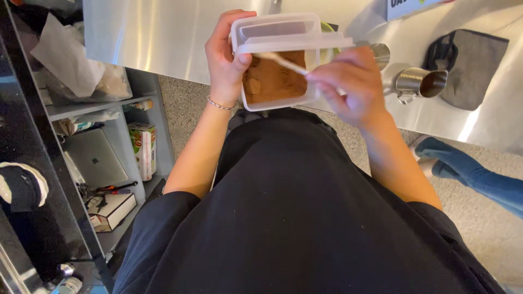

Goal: Preparing a beverage by measuring powder, retrieving milk from a fridge, and whisking the mixture.

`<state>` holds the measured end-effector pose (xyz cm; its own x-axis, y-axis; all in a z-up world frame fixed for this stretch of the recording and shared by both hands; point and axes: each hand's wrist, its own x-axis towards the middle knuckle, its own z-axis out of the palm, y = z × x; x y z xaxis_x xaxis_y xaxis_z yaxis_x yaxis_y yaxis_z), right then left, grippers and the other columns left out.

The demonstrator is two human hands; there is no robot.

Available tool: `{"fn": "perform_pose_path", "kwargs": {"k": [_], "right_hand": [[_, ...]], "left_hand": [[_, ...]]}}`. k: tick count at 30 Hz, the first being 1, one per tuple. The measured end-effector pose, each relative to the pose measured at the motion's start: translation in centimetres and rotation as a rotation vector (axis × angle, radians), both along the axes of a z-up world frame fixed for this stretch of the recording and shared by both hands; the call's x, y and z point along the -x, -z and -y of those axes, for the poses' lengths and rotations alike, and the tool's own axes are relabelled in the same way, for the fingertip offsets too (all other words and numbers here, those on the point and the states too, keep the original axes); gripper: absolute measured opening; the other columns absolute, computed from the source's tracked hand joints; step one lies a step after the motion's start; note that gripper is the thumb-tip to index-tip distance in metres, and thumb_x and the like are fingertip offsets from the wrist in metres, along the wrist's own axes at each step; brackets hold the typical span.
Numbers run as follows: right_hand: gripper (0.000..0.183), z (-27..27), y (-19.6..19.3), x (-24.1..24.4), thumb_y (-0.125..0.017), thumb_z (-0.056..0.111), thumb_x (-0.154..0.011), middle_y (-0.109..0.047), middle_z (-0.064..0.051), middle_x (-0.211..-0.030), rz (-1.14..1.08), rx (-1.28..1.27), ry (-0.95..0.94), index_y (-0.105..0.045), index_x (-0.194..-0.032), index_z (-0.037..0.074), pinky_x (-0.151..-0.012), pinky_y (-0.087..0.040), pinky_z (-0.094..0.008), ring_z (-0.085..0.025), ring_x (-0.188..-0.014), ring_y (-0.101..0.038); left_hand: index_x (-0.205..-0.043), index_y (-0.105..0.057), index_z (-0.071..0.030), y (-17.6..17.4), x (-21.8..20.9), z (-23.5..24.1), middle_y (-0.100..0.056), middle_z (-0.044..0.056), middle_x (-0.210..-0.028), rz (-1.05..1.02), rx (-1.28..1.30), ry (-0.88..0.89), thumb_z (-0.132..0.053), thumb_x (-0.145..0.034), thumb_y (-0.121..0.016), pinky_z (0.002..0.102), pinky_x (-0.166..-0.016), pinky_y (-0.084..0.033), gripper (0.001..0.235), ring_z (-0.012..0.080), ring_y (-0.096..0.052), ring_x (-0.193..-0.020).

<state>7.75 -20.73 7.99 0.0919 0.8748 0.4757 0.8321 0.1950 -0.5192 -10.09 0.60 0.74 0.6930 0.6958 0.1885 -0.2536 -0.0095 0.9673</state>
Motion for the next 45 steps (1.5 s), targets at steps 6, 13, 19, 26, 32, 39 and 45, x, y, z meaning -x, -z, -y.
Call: {"fn": "perform_pose_path", "kwargs": {"k": [6,13,19,26,32,39,45], "right_hand": [[0.014,-1.7,-0.1,0.8,-0.081,0.016,-0.104,-0.076,0.001,-0.11,0.144,0.041,0.082,-0.077,-0.117,0.014,-0.095,-0.041,-0.041,-0.024,-0.105,-0.06],[0.008,-2.1,-0.2,2.2,-0.078,0.016,-0.099,-0.068,-0.002,-0.089,-0.04,0.173,0.072,-0.078,-0.107,0.017,-0.091,-0.039,-0.04,-0.023,-0.097,-0.057],[0.009,-2.3,0.5,2.4,-0.066,0.013,-0.105,-0.071,-0.001,-0.092,-0.375,0.262,0.105,-0.075,-0.107,0.01,-0.091,-0.046,-0.034,-0.021,-0.095,-0.059],[0.019,-1.9,1.6,3.2,-0.058,0.017,-0.112,-0.073,-0.007,-0.098,-0.679,0.31,0.169,-0.072,-0.11,0.004,-0.086,-0.052,-0.029,-0.015,-0.091,-0.071],[0.021,-0.9,2.9,2.8,-0.057,0.017,-0.113,-0.072,-0.007,-0.1,-0.945,0.24,0.23,-0.068,-0.112,-0.001,-0.084,-0.054,-0.027,-0.016,-0.093,-0.073],[0.022,0.3,2.8,1.4,-0.056,0.017,-0.114,-0.071,-0.008,-0.101,-0.951,0.162,0.335,-0.067,-0.111,-0.001,-0.078,-0.052,-0.027,-0.016,-0.09,-0.073],[0.022,1.3,2.1,0.7,-0.056,0.016,-0.116,-0.072,-0.01,-0.099,-0.918,0.1,0.361,-0.068,-0.113,-0.002,-0.08,-0.052,-0.027,-0.015,-0.089,-0.069]], "left_hand": [[-0.132,-0.065,-0.001,0.0,0.1,-0.3,-0.057,0.005,-0.128,0.03,-0.004,0.012,-0.074,-0.083,-0.077,0.033,-0.106,-0.051,0.089,0.0162,-0.06,-0.119],[-0.132,-0.065,-0.001,-0.5,0.8,-1.2,-0.057,0.004,-0.13,0.033,0.037,-0.048,-0.07,-0.086,-0.078,0.03,-0.102,-0.052,0.084,0.0148,-0.062,-0.117],[-0.129,-0.066,-0.003,-1.2,0.5,-1.3,-0.058,0.003,-0.128,-0.022,0.047,-0.059,-0.068,-0.085,-0.078,0.029,-0.093,-0.052,0.08,0.0138,-0.062,-0.112],[-0.127,-0.069,-0.003,-1.3,0.1,-1.2,-0.062,0.005,-0.124,-0.078,-0.076,-0.049,-0.056,-0.088,-0.081,0.031,-0.105,-0.047,0.068,0.017,-0.061,-0.115],[-0.127,-0.068,-0.003,-1.5,-0.6,-1.3,-0.061,0.005,-0.126,-0.08,-0.072,0.011,-0.057,-0.087,-0.081,0.031,-0.106,-0.048,0.069,0.0172,-0.061,-0.117],[-0.127,-0.067,-0.003,-0.3,-1.3,-1.0,-0.062,0.002,-0.123,-0.078,0.029,0.063,-0.063,-0.089,-0.079,0.027,-0.095,-0.053,0.072,0.0114,-0.063,-0.109],[-0.128,-0.067,-0.004,0.4,-2.0,-0.9,-0.067,-0.003,-0.107,-0.141,0.091,0.086,-0.065,-0.086,-0.078,0.019,-0.067,-0.043,0.075,0.0019,-0.054,-0.081]]}}
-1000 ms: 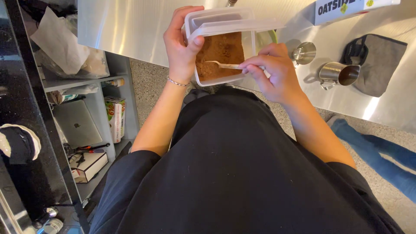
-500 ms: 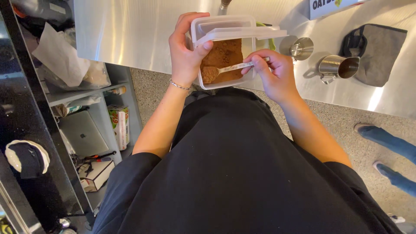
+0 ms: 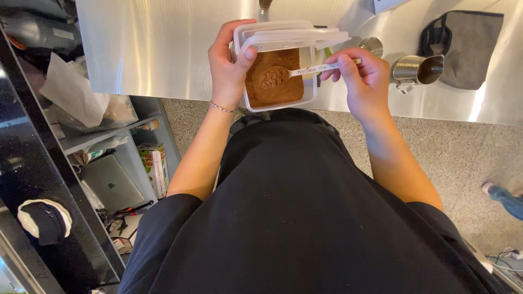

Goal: Preparing a beverage by measuring powder, retrieving milk from a fridge, and whisking the mixture.

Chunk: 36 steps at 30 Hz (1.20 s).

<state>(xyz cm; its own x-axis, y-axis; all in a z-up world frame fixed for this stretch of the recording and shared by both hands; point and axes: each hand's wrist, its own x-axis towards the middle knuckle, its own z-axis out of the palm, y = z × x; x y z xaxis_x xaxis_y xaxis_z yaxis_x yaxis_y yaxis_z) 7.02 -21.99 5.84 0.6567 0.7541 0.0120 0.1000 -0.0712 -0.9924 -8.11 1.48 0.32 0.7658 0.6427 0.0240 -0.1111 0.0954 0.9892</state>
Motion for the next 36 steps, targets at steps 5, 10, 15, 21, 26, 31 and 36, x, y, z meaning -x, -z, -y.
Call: {"fn": "perform_pose_path", "kwargs": {"k": [5,10,15,21,26,31,36], "right_hand": [[0.023,1.1,0.1,-0.4,-0.056,0.016,-0.117,-0.072,-0.01,-0.098,0.004,-0.023,0.035,-0.068,-0.113,-0.003,-0.08,-0.052,-0.027,-0.015,-0.088,-0.069],[0.023,2.0,0.5,-0.9,-0.055,0.017,-0.117,-0.071,-0.01,-0.098,0.002,-0.04,0.069,-0.067,-0.113,-0.003,-0.08,-0.053,-0.027,-0.016,-0.089,-0.07],[0.023,2.5,0.7,-1.1,-0.055,0.016,-0.117,-0.07,-0.011,-0.099,-0.009,-0.045,0.089,-0.066,-0.114,-0.004,-0.081,-0.054,-0.028,-0.017,-0.089,-0.07],[0.023,2.4,0.2,-1.4,-0.055,0.016,-0.117,-0.07,-0.011,-0.097,0.001,-0.029,0.088,-0.066,-0.114,-0.004,-0.082,-0.054,-0.029,-0.017,-0.089,-0.07],[0.024,2.1,-0.1,-1.8,-0.054,0.016,-0.117,-0.07,-0.011,-0.097,0.016,-0.03,0.079,-0.066,-0.114,-0.005,-0.083,-0.055,-0.029,-0.017,-0.09,-0.07],[0.024,2.0,0.0,-2.1,-0.053,0.015,-0.118,-0.07,-0.011,-0.098,-0.001,-0.049,0.067,-0.065,-0.114,-0.005,-0.084,-0.055,-0.03,-0.018,-0.091,-0.07],[0.023,1.9,0.3,-2.6,-0.053,0.015,-0.118,-0.07,-0.012,-0.102,-0.015,-0.069,0.061,-0.065,-0.115,-0.005,-0.083,-0.056,-0.031,-0.018,-0.091,-0.071]], "left_hand": [[-0.13,-0.066,-0.004,0.4,-0.8,0.4,-0.068,-0.002,-0.111,0.043,0.015,0.031,-0.063,-0.088,-0.08,0.02,-0.072,-0.047,0.074,0.0025,-0.058,-0.088],[-0.131,-0.066,-0.003,0.5,-1.6,0.6,-0.069,-0.001,-0.117,0.058,0.011,0.048,-0.062,-0.09,-0.079,0.02,-0.077,-0.051,0.072,0.0034,-0.063,-0.095],[-0.129,-0.067,-0.004,0.5,-1.9,0.8,-0.068,-0.001,-0.115,0.018,-0.001,0.042,-0.062,-0.089,-0.078,0.019,-0.07,-0.047,0.071,0.0026,-0.06,-0.088],[-0.128,-0.068,-0.005,1.2,-2.2,0.7,-0.068,-0.001,-0.11,0.002,-0.001,0.039,-0.061,-0.09,-0.078,0.02,-0.068,-0.045,0.068,0.002,-0.057,-0.084],[-0.127,-0.068,-0.005,0.7,-2.3,0.7,-0.068,-0.001,-0.111,-0.005,0.012,0.034,-0.06,-0.091,-0.078,0.02,-0.068,-0.047,0.066,0.0025,-0.058,-0.084],[-0.126,-0.068,-0.005,1.2,-2.2,0.2,-0.068,-0.001,-0.111,-0.014,0.019,0.017,-0.06,-0.09,-0.078,0.02,-0.067,-0.047,0.066,0.0033,-0.059,-0.084],[-0.125,-0.069,-0.005,1.7,-2.1,-0.1,-0.068,-0.001,-0.11,-0.008,-0.002,0.0,-0.061,-0.091,-0.077,0.02,-0.07,-0.048,0.066,0.0037,-0.06,-0.088]]}}
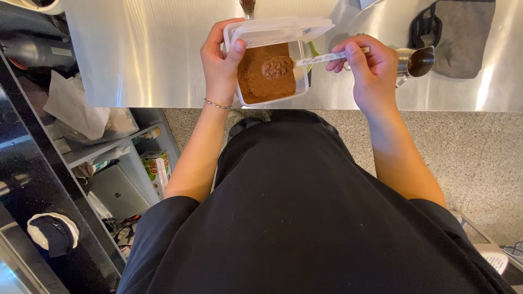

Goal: Preparing a beverage by measuring powder, retrieving milk from a fridge, and whisking the mixture.

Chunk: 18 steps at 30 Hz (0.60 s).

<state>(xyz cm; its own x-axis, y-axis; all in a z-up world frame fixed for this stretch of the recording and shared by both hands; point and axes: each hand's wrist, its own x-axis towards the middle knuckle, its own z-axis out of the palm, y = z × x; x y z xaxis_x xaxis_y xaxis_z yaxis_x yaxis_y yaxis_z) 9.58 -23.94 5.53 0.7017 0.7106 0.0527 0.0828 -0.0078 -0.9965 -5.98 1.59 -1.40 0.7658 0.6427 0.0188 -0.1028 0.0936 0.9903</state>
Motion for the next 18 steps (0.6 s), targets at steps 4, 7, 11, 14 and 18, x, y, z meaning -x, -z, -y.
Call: {"fn": "perform_pose_path", "kwargs": {"k": [4,7,11,14,18], "right_hand": [[0.023,-0.02,0.03,-0.09,-0.053,0.015,-0.118,-0.07,-0.012,-0.102,-0.001,0.01,0.005,-0.065,-0.115,-0.005,-0.083,-0.056,-0.031,-0.018,-0.091,-0.072],[0.024,-0.07,-0.1,-0.12,-0.054,0.015,-0.118,-0.07,-0.011,-0.101,0.009,0.013,0.005,-0.065,-0.115,-0.005,-0.083,-0.056,-0.031,-0.018,-0.091,-0.072],[0.023,-0.06,-0.25,-0.04,-0.054,0.015,-0.118,-0.07,-0.012,-0.101,0.005,0.019,0.009,-0.065,-0.115,-0.006,-0.084,-0.057,-0.031,-0.019,-0.091,-0.072],[0.023,-0.11,-0.27,-0.04,-0.054,0.014,-0.118,-0.07,-0.012,-0.101,-0.003,0.02,0.016,-0.065,-0.115,-0.006,-0.084,-0.057,-0.031,-0.019,-0.091,-0.072],[0.024,-0.07,-0.38,-0.11,-0.053,0.015,-0.118,-0.071,-0.012,-0.101,0.013,0.023,0.014,-0.065,-0.115,-0.005,-0.084,-0.058,-0.031,-0.019,-0.091,-0.072]], "left_hand": [[-0.125,-0.068,-0.005,-0.17,0.01,-0.02,-0.068,-0.001,-0.109,-0.004,0.01,0.002,-0.061,-0.091,-0.077,0.02,-0.07,-0.048,0.066,0.0039,-0.06,-0.088],[-0.125,-0.068,-0.005,0.25,-0.05,-0.12,-0.068,-0.001,-0.109,0.001,0.02,0.004,-0.06,-0.091,-0.077,0.02,-0.07,-0.047,0.065,0.0039,-0.059,-0.088],[-0.125,-0.068,-0.005,0.31,-0.18,-0.01,-0.068,-0.001,-0.111,0.031,0.028,0.007,-0.058,-0.093,-0.078,0.02,-0.074,-0.049,0.063,0.0044,-0.061,-0.092],[-0.125,-0.069,-0.005,0.01,-0.35,-0.03,-0.068,-0.001,-0.11,0.019,0.035,0.008,-0.058,-0.092,-0.078,0.02,-0.071,-0.048,0.063,0.0036,-0.059,-0.088],[-0.124,-0.069,-0.005,0.14,-0.23,-0.13,-0.068,-0.001,-0.108,0.002,0.022,0.013,-0.059,-0.092,-0.077,0.02,-0.07,-0.047,0.063,0.0028,-0.058,-0.086]]}}
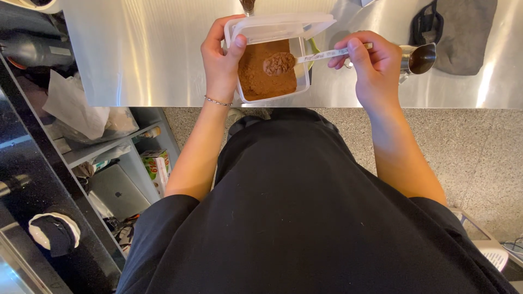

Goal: Preparing a beverage by measuring powder, retrieving milk from a fridge, and whisking the mixture.

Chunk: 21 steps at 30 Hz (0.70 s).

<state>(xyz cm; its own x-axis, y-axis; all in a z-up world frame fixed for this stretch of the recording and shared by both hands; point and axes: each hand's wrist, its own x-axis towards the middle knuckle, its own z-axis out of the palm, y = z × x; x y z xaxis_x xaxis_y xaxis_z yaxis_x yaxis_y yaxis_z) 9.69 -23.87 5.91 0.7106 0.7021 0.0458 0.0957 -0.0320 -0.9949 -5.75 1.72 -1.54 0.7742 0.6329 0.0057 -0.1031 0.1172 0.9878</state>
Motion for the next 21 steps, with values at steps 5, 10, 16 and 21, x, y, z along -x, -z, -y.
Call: {"fn": "perform_pose_path", "kwargs": {"k": [5,10,16,21], "right_hand": [[0.024,0.36,0.16,0.01,-0.054,0.015,-0.119,-0.071,-0.012,-0.1,-0.002,-0.014,-0.002,-0.066,-0.116,-0.005,-0.083,-0.058,-0.03,-0.018,-0.088,-0.072],[0.024,0.34,0.41,-0.02,-0.054,0.016,-0.119,-0.071,-0.012,-0.1,-0.006,-0.018,-0.006,-0.066,-0.116,-0.005,-0.084,-0.058,-0.031,-0.019,-0.09,-0.072],[0.024,0.32,0.46,0.09,-0.054,0.015,-0.119,-0.07,-0.012,-0.099,-0.003,-0.011,0.002,-0.066,-0.116,-0.006,-0.086,-0.058,-0.032,-0.02,-0.092,-0.072],[0.024,0.32,0.32,0.15,-0.054,0.015,-0.118,-0.07,-0.011,-0.099,-0.012,-0.012,0.007,-0.066,-0.115,-0.005,-0.086,-0.058,-0.033,-0.019,-0.091,-0.072]], "left_hand": [[-0.124,-0.069,-0.006,0.17,0.02,-0.12,-0.068,-0.001,-0.107,-0.001,-0.014,0.001,-0.059,-0.092,-0.076,0.02,-0.071,-0.047,0.063,0.0034,-0.058,-0.088],[-0.125,-0.069,-0.006,0.58,0.11,-0.14,-0.068,-0.001,-0.109,0.019,-0.02,-0.002,-0.059,-0.094,-0.077,0.021,-0.076,-0.049,0.063,0.0049,-0.061,-0.094],[-0.124,-0.069,-0.005,0.37,0.16,-0.08,-0.068,0.0,-0.107,-0.021,-0.016,-0.013,-0.06,-0.091,-0.076,0.021,-0.073,-0.048,0.064,0.0057,-0.06,-0.092],[-0.124,-0.068,-0.005,0.23,0.33,-0.08,-0.068,0.001,-0.11,0.004,-0.027,-0.012,-0.059,-0.093,-0.076,0.024,-0.082,-0.053,0.064,0.0084,-0.063,-0.101]]}}
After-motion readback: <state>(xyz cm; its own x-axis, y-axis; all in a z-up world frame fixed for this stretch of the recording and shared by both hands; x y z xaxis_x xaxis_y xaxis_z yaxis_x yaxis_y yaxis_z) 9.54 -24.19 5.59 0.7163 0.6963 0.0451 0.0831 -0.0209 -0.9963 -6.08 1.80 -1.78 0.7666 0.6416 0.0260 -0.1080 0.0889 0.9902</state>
